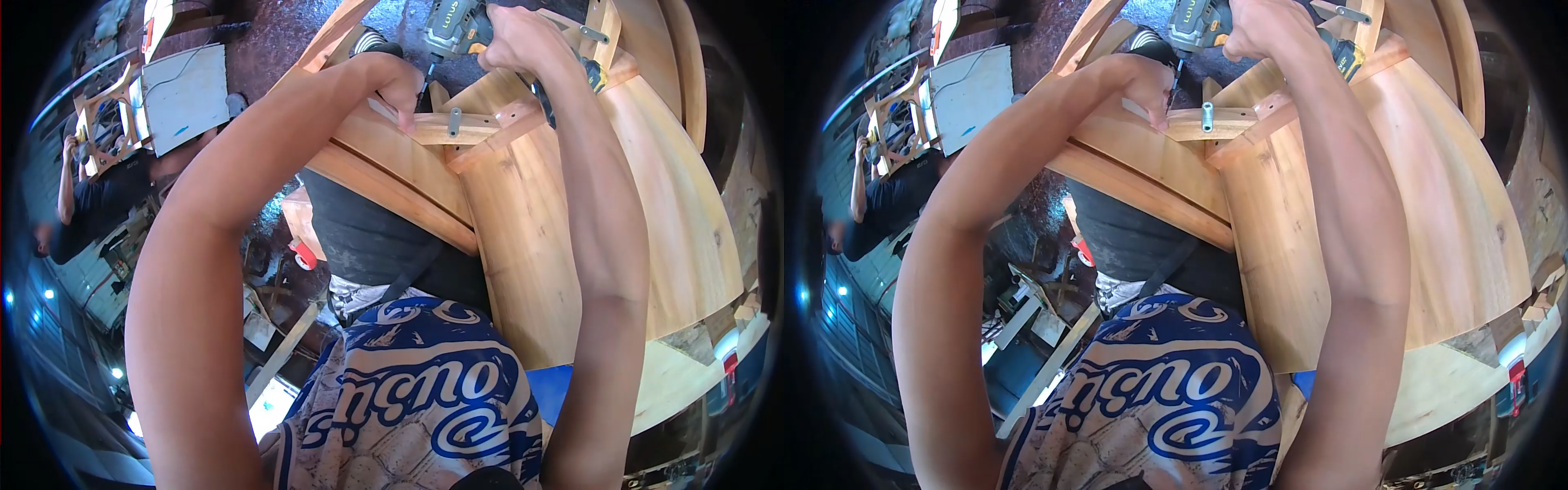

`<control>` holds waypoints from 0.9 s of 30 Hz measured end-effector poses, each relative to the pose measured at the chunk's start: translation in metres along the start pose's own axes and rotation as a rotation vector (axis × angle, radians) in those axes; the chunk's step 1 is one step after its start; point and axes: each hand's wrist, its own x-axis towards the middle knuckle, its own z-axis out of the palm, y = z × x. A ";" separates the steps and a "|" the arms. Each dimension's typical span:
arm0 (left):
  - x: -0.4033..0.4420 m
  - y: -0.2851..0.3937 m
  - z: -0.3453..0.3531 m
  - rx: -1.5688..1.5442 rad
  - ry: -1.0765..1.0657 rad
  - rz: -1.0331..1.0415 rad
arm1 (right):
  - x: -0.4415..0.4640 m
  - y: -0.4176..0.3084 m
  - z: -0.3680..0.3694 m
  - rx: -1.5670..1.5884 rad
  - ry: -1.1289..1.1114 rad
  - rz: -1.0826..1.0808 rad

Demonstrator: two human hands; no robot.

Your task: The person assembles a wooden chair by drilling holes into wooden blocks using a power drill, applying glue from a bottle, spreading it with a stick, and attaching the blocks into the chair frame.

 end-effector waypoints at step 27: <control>-0.002 -0.002 0.005 0.028 0.134 0.070 | -0.002 0.000 -0.008 0.045 -0.028 -0.023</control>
